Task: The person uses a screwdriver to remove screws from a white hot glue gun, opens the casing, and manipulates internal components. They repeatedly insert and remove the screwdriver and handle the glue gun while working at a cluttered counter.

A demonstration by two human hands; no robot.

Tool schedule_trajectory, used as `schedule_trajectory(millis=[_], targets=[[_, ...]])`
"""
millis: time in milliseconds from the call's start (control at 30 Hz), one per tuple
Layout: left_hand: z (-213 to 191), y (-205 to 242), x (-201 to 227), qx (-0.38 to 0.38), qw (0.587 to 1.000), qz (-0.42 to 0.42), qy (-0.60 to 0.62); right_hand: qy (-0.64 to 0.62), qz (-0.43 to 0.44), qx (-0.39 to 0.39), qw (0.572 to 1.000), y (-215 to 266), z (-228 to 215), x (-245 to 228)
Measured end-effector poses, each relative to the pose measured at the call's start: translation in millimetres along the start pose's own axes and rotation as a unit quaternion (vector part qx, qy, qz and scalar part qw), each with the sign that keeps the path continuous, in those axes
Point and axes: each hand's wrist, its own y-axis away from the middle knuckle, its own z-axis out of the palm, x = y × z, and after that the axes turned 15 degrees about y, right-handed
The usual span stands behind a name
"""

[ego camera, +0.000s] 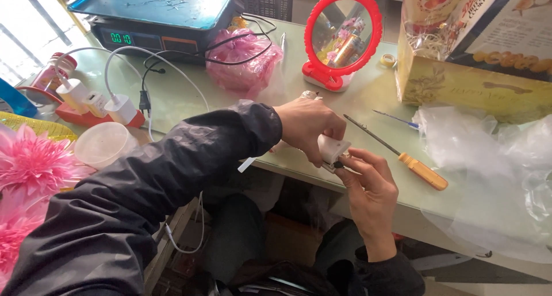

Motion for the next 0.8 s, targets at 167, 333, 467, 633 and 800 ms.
schedule_trajectory(millis=[167, 333, 467, 633, 800], targets=[[-0.8, -1.0, -0.4, 0.003, 1.000, -0.001, -0.005, -0.016, 0.010, 0.008, 1.000, 0.6, 2.7, -7.9], [-4.4, 2.1, 4.8, -0.002, 1.000, 0.002, 0.006, -0.007, 0.012, 0.002, 1.000, 0.6, 4.7, -7.3], [-4.5, 3.6, 7.6, -0.006, 1.000, 0.002, 0.004, 0.000, 0.020, -0.004, 1.000, 0.7, 0.7, -11.1], [2.0, -1.3, 7.0, -0.012, 0.999, -0.012, -0.031, 0.000, 0.057, 0.007, 0.998, 4.4, -3.8, -29.6], [2.5, -2.8, 5.7, -0.008, 0.999, 0.002, -0.036, -0.027, 0.076, 0.027, 0.996, 9.4, -2.8, -28.7]])
